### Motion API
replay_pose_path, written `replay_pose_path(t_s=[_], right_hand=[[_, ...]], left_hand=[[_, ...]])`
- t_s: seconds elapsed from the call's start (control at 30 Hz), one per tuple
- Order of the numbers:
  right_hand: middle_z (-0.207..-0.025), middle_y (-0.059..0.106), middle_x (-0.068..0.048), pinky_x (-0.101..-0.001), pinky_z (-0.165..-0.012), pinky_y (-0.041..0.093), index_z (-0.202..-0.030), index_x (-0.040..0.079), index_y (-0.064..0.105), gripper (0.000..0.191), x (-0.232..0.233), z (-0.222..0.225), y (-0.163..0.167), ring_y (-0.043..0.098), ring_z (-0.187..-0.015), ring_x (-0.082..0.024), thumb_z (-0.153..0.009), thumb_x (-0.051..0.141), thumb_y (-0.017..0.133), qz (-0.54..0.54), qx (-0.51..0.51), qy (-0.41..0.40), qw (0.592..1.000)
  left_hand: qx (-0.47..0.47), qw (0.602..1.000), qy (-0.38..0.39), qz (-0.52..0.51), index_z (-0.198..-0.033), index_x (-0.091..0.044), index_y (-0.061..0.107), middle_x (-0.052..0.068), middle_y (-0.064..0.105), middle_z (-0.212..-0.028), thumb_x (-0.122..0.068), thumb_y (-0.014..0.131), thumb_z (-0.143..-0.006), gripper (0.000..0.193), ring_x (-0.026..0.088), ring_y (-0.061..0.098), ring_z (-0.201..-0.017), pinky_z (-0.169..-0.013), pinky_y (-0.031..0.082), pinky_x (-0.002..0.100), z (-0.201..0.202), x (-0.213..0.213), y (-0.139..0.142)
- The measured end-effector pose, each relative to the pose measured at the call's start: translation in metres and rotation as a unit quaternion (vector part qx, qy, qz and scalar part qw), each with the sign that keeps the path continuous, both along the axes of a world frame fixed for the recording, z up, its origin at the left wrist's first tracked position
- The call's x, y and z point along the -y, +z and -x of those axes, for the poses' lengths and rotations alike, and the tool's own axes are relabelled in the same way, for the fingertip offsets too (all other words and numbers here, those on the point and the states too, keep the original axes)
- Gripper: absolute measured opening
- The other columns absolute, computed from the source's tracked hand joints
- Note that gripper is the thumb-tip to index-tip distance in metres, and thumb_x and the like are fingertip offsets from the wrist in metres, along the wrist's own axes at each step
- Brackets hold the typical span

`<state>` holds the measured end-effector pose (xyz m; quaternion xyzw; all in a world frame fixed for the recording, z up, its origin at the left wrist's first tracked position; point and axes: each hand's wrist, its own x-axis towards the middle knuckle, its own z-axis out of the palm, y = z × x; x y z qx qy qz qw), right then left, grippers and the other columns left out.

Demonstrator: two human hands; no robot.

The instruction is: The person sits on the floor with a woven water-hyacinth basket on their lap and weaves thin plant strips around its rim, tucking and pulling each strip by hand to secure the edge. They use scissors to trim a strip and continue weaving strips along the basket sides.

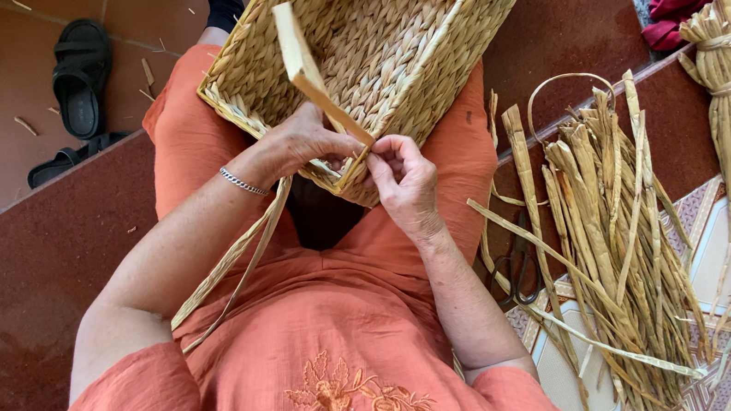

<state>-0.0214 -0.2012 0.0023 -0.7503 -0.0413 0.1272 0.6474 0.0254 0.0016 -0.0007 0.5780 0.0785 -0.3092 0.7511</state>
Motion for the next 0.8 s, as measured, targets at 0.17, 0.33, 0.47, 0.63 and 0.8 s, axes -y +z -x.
replay_pose_path(t_s=[0.17, 0.33, 0.47, 0.63, 0.8], right_hand=[[-0.089, 0.073, -0.004, -0.022, -0.064, 0.059, -0.111, -0.001, 0.066, 0.018, 0.001, 0.0, 0.018, 0.069, -0.073, -0.006, -0.095, 0.003, 0.072, 0.082, 0.092, 0.019, 0.992], [-0.082, 0.072, -0.002, -0.0225, -0.06, 0.055, -0.1, 0.0, 0.069, 0.013, 0.0, -0.003, 0.024, 0.067, -0.067, -0.006, -0.094, 0.007, 0.078, 0.129, 0.166, 0.016, 0.977], [-0.072, 0.069, -0.003, -0.0226, -0.052, 0.05, -0.092, 0.0, 0.066, 0.009, 0.001, -0.002, 0.02, 0.062, -0.059, -0.006, -0.094, 0.005, 0.073, 0.133, 0.113, 0.002, 0.985], [-0.071, 0.068, -0.003, -0.0238, -0.045, 0.047, -0.088, 0.002, 0.065, 0.009, 0.036, 0.013, 0.023, 0.064, -0.056, -0.007, -0.095, 0.007, 0.063, 0.068, -0.019, 0.037, 0.997], [-0.07, 0.067, -0.005, -0.0244, -0.053, 0.052, -0.087, 0.001, 0.065, 0.009, 0.103, 0.052, 0.036, 0.064, -0.059, -0.01, -0.095, 0.007, 0.064, 0.085, -0.061, 0.027, 0.994]], left_hand=[[-0.042, 0.995, 0.04, 0.075, -0.103, 0.008, 0.074, 0.014, 0.076, -0.09, -0.009, 0.085, -0.075, 0.035, 0.017, 0.073, -0.072, -0.066, 0.064, 0.027, 0.006, -0.007, 0.011], [0.026, 0.998, 0.025, 0.047, -0.108, -0.001, 0.068, 0.007, 0.074, -0.094, -0.011, 0.086, -0.075, 0.038, 0.011, 0.071, -0.075, -0.068, 0.062, 0.025, 0.008, -0.007, 0.013], [-0.067, 0.992, 0.036, 0.101, -0.103, 0.0, 0.071, 0.008, 0.074, -0.09, -0.013, 0.082, -0.08, 0.029, 0.014, 0.072, -0.072, -0.069, 0.064, 0.027, 0.005, -0.003, 0.005], [-0.05, 0.995, 0.013, 0.087, -0.101, -0.003, 0.07, 0.006, 0.073, -0.085, -0.016, 0.084, -0.08, 0.028, 0.01, 0.068, -0.068, -0.058, 0.058, 0.026, 0.004, -0.002, -0.01], [-0.031, 0.993, -0.023, 0.11, -0.097, -0.003, 0.074, 0.006, 0.068, -0.08, -0.019, 0.088, -0.086, 0.024, 0.01, 0.061, -0.064, -0.054, 0.05, 0.025, 0.0, -0.001, -0.018]])
